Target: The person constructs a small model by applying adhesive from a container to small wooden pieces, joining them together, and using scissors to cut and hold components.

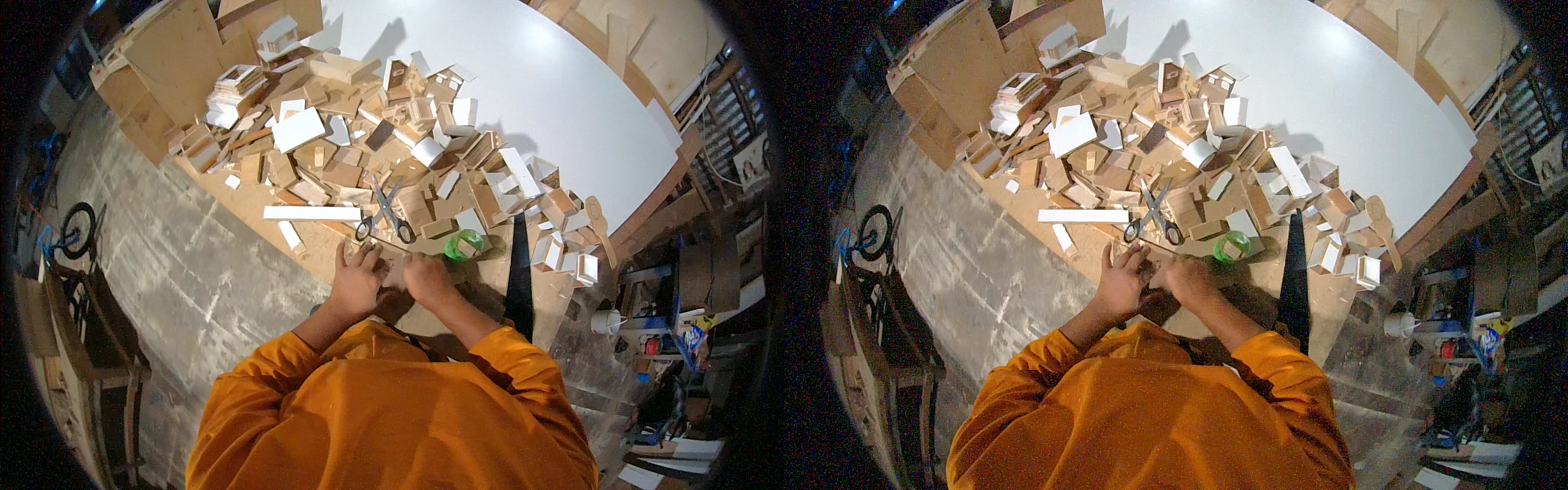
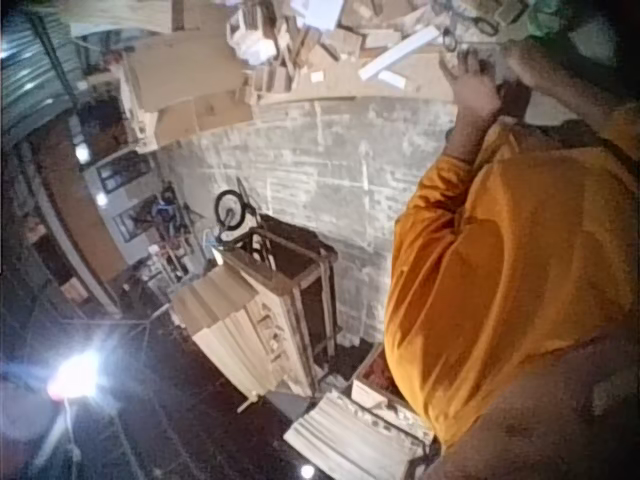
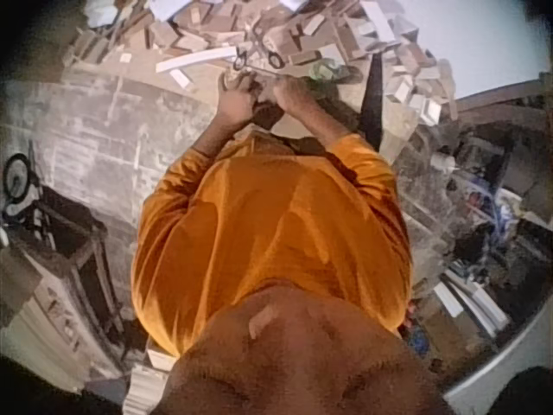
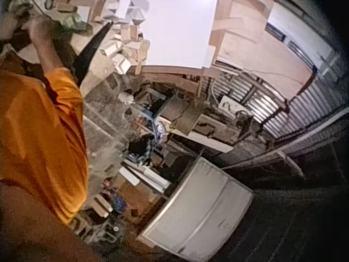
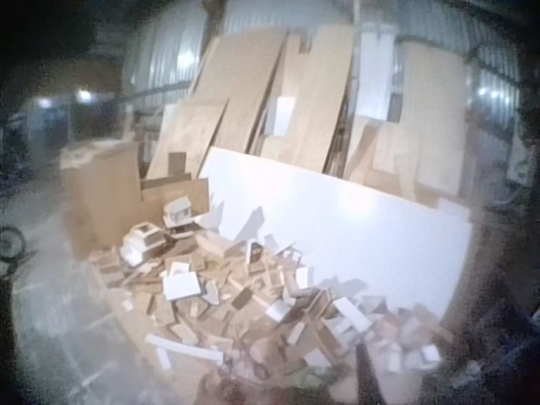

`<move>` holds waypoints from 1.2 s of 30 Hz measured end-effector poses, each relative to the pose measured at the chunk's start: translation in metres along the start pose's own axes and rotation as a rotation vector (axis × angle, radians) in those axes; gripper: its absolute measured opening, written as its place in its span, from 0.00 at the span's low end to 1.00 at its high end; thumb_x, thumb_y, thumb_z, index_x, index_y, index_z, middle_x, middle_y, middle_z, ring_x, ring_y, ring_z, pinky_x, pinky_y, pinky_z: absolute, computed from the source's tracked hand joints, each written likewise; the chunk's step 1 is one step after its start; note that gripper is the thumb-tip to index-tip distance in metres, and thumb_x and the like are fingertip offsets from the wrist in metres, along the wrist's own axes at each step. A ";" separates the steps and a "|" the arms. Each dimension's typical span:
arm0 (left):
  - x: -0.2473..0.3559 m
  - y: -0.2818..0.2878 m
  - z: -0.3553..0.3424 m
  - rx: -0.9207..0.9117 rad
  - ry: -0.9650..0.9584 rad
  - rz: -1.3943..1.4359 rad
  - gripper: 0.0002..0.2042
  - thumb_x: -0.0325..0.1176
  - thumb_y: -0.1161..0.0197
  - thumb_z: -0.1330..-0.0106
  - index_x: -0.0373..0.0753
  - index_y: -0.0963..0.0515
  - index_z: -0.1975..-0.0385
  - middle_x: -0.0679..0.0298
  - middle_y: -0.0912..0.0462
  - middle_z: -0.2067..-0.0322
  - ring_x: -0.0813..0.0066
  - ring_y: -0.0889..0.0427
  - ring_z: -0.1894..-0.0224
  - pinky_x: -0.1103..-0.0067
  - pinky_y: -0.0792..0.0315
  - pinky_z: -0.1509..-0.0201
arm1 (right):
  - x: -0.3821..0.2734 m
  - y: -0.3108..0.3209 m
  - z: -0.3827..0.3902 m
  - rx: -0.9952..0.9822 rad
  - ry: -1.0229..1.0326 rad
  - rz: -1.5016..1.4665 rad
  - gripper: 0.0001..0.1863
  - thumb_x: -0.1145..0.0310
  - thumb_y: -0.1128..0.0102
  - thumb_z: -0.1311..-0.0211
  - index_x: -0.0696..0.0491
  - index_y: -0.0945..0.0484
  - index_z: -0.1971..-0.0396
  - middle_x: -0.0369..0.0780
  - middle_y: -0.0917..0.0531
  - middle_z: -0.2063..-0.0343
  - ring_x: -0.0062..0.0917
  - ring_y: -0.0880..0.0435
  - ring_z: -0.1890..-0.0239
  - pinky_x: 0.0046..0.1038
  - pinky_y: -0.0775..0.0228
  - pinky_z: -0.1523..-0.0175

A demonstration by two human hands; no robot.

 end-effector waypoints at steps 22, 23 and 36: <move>0.002 0.006 0.005 -0.015 -0.025 0.055 0.28 0.53 0.35 0.48 0.44 0.21 0.48 0.57 0.33 0.42 0.58 0.39 0.34 0.40 0.55 0.35 | -0.019 0.021 -0.081 0.001 -0.552 -0.208 0.38 0.45 0.30 0.53 0.62 0.26 0.51 0.51 0.16 0.64 0.41 0.16 0.60 0.36 0.24 0.55; 0.001 0.006 0.005 0.003 -0.039 0.059 0.28 0.53 0.35 0.48 0.44 0.21 0.48 0.57 0.33 0.42 0.58 0.38 0.34 0.40 0.55 0.35 | -0.020 0.021 -0.080 -0.051 -0.550 -0.241 0.36 0.46 0.30 0.53 0.62 0.23 0.54 0.51 0.16 0.65 0.41 0.16 0.60 0.36 0.24 0.55; -0.013 -0.020 0.005 -0.010 -0.200 -0.069 0.37 0.57 0.36 0.48 0.47 0.32 0.38 0.56 0.37 0.37 0.58 0.40 0.33 0.39 0.58 0.34 | -0.014 0.022 -0.088 -0.038 -0.644 -0.300 0.21 0.53 0.31 0.57 0.57 0.16 0.71 0.48 0.15 0.71 0.38 0.14 0.65 0.36 0.23 0.59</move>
Point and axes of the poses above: each hand's wrist, its own z-axis away from the middle knuckle, its own y-axis out of the back of the hand, x = y × z, the point moved 4 cm from there along -z, towards the middle knuckle
